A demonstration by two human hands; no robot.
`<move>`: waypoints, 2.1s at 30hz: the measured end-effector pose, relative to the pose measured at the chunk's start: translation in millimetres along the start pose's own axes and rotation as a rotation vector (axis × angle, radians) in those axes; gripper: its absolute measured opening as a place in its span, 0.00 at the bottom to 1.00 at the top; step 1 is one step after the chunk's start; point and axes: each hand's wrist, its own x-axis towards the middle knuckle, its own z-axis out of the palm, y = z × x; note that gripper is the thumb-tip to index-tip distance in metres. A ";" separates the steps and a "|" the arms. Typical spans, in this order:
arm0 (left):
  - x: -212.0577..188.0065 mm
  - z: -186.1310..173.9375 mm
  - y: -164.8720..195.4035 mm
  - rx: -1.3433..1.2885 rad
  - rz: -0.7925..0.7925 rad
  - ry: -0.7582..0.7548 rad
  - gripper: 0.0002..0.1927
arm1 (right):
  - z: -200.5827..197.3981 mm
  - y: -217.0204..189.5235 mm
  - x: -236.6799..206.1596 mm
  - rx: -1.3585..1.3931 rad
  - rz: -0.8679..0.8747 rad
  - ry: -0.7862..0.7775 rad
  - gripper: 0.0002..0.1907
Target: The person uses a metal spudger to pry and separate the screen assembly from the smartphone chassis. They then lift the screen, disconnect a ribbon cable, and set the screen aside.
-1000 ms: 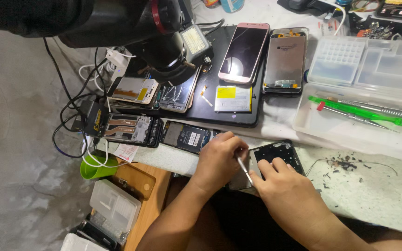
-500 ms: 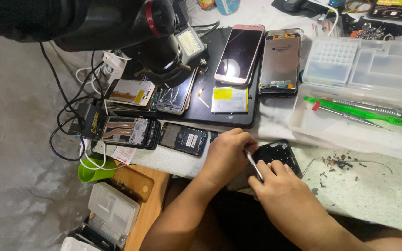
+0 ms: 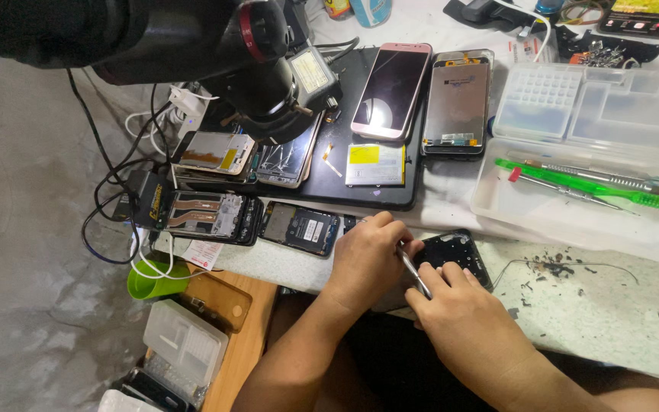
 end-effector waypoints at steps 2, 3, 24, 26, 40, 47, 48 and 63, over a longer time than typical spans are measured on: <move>1.4 0.2 -0.3 0.008 -0.034 -0.021 0.09 | -0.5 0.4 -0.3 -0.014 0.001 0.000 0.13; 1.5 -0.9 -1.9 0.013 -0.051 -0.031 0.09 | -0.3 0.3 0.3 -0.020 -0.001 0.000 0.14; -16.1 -18.6 -18.6 -0.012 0.002 -0.008 0.03 | -0.1 1.4 0.3 -0.063 -0.023 -0.020 0.24; -12.5 -9.5 -11.9 -0.005 0.009 0.004 0.04 | 0.3 1.7 -0.9 -0.053 -0.027 0.017 0.20; -11.7 -12.2 -11.4 0.012 0.003 0.036 0.09 | -8.7 0.5 -2.1 -0.055 -0.010 0.142 0.20; -25.2 -31.2 -26.2 -0.118 0.041 0.041 0.08 | -14.9 3.2 2.2 -0.046 0.097 -0.132 0.21; -27.3 -33.5 -28.6 -0.173 0.045 0.042 0.10 | -14.3 3.3 3.7 -0.057 0.110 -0.160 0.22; -50.3 -29.5 -45.1 -0.368 0.234 0.052 0.07 | 0.4 -1.5 13.8 -0.297 0.030 0.050 0.48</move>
